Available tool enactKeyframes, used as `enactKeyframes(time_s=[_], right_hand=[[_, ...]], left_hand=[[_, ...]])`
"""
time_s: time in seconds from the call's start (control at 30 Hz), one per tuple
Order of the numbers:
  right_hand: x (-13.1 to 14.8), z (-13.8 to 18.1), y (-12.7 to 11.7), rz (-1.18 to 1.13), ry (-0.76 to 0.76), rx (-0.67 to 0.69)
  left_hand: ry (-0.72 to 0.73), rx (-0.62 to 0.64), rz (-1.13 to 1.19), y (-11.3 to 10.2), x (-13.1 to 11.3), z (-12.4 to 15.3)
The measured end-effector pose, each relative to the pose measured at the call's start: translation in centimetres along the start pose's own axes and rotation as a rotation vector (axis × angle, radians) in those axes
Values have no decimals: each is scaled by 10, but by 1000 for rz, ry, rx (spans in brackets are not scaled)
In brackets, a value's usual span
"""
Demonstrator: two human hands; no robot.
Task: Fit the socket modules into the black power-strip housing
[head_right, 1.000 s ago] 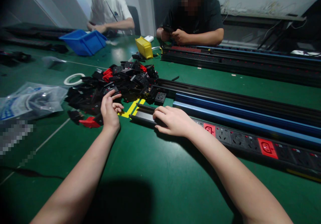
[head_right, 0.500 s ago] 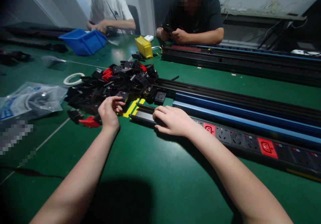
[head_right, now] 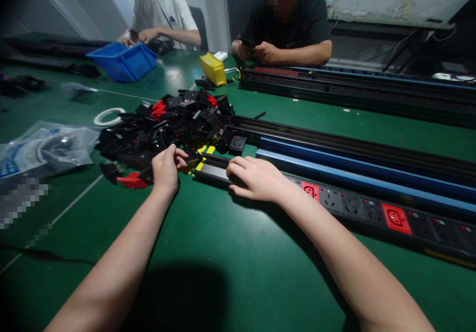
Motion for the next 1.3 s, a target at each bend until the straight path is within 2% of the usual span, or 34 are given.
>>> enactKeyframes(time_s=[0.4,0.87,1.13,1.3], right_hand=[[0,0,0,4,-1,4],[0,0,1,9,1,9],[0,0,1,6,3,7],[0,0,1,9,0,7]], left_hand=[[28,54,-53,5,-10,6],[92,1,-280,1,-7,6],[114,-4,-224,1,-11,6],[142,20,-437,3,-13,8]])
Point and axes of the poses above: each hand's wrist, its own z-axis away from the middle knuckle, its own y-axis out of the palm, x = y × z, the point moved 8 cm from there along -z, towards the middle knuckle, and after that the axes turned 5 degrees about -x, right-handed, at the moved point
